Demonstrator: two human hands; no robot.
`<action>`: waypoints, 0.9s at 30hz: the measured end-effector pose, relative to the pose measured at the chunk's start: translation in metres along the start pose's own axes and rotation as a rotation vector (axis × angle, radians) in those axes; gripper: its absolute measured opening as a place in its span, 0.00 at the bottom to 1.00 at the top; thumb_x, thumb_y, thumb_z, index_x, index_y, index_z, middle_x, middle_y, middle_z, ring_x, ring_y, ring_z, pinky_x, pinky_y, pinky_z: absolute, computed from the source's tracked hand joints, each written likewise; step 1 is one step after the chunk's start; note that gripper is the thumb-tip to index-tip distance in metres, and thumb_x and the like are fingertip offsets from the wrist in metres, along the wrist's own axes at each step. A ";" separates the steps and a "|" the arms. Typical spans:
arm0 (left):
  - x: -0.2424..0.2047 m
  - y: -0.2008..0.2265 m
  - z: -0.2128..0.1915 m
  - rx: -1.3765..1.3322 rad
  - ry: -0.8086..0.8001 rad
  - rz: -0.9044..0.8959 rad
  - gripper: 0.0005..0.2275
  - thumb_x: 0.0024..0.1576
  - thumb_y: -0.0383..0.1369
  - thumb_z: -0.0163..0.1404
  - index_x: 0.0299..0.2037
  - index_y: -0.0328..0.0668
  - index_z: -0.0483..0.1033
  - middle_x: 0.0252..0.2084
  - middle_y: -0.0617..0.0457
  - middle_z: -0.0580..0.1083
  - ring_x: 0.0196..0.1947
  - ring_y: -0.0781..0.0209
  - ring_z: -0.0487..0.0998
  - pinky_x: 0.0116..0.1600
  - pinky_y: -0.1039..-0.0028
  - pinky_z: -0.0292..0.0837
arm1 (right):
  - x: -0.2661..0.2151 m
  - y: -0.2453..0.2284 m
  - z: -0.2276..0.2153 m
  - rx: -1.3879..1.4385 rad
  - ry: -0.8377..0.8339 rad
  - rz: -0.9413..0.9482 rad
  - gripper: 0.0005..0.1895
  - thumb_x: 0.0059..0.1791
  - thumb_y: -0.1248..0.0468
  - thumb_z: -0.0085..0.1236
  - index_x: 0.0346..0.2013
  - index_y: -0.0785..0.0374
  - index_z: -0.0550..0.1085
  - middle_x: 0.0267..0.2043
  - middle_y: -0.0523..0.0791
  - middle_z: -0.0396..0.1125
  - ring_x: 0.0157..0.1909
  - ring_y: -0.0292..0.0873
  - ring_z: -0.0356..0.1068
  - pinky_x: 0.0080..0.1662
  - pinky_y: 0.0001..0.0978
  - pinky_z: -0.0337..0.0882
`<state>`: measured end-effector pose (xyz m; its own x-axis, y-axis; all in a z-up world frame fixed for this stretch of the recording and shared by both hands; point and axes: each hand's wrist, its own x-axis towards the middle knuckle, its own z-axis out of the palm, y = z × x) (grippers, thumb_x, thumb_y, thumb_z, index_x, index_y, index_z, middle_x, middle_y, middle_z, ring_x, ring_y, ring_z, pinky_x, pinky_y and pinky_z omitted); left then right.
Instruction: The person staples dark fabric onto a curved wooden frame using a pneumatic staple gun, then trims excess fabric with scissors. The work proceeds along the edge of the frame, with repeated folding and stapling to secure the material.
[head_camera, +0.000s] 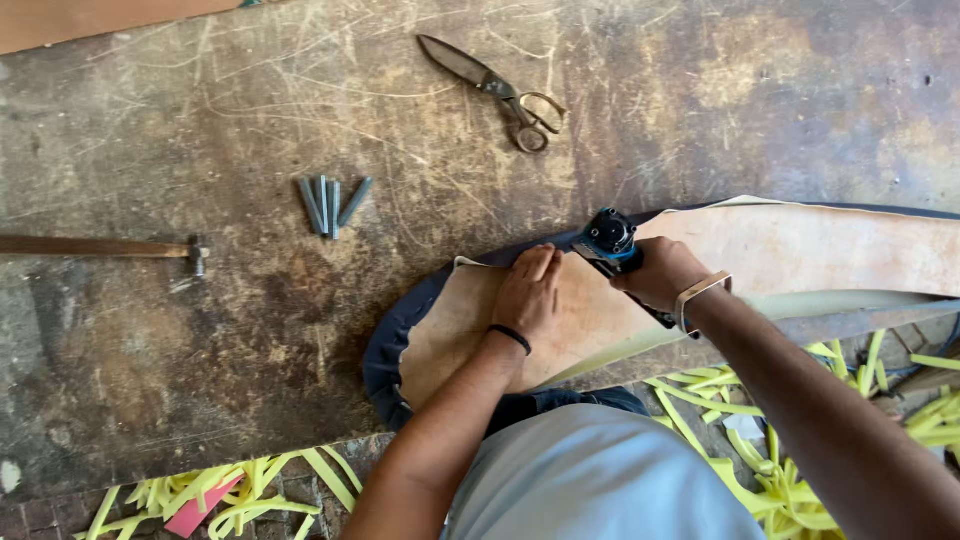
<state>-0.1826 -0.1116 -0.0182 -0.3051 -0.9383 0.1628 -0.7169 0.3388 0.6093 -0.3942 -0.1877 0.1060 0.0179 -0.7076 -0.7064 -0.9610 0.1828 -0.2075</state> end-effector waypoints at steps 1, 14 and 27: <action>0.000 -0.003 0.001 0.013 0.004 -0.003 0.22 0.59 0.30 0.48 0.63 0.29 0.70 0.66 0.41 0.68 0.69 0.47 0.65 0.74 0.62 0.58 | 0.005 -0.004 0.001 -0.022 0.020 -0.014 0.21 0.42 0.51 0.67 0.41 0.62 0.81 0.34 0.56 0.77 0.37 0.56 0.78 0.44 0.45 0.76; 0.031 0.030 -0.022 -0.073 -0.052 -0.185 0.20 0.59 0.37 0.54 0.60 0.39 0.72 0.60 0.45 0.71 0.63 0.47 0.69 0.68 0.57 0.64 | -0.043 0.185 -0.004 0.315 0.186 0.291 0.23 0.42 0.47 0.68 0.29 0.66 0.79 0.23 0.51 0.75 0.27 0.48 0.75 0.33 0.45 0.75; 0.252 0.151 0.181 -0.182 -0.341 -0.306 0.07 0.57 0.38 0.56 0.40 0.50 0.85 0.44 0.46 0.79 0.48 0.46 0.80 0.54 0.58 0.76 | -0.004 0.346 -0.035 0.165 0.231 0.202 0.22 0.40 0.49 0.69 0.39 0.62 0.81 0.36 0.58 0.76 0.42 0.63 0.76 0.46 0.51 0.75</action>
<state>-0.4813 -0.2842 -0.0256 -0.3075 -0.9064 -0.2897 -0.6937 0.0052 0.7202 -0.7364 -0.1455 0.0607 -0.2496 -0.7784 -0.5761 -0.8810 0.4295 -0.1986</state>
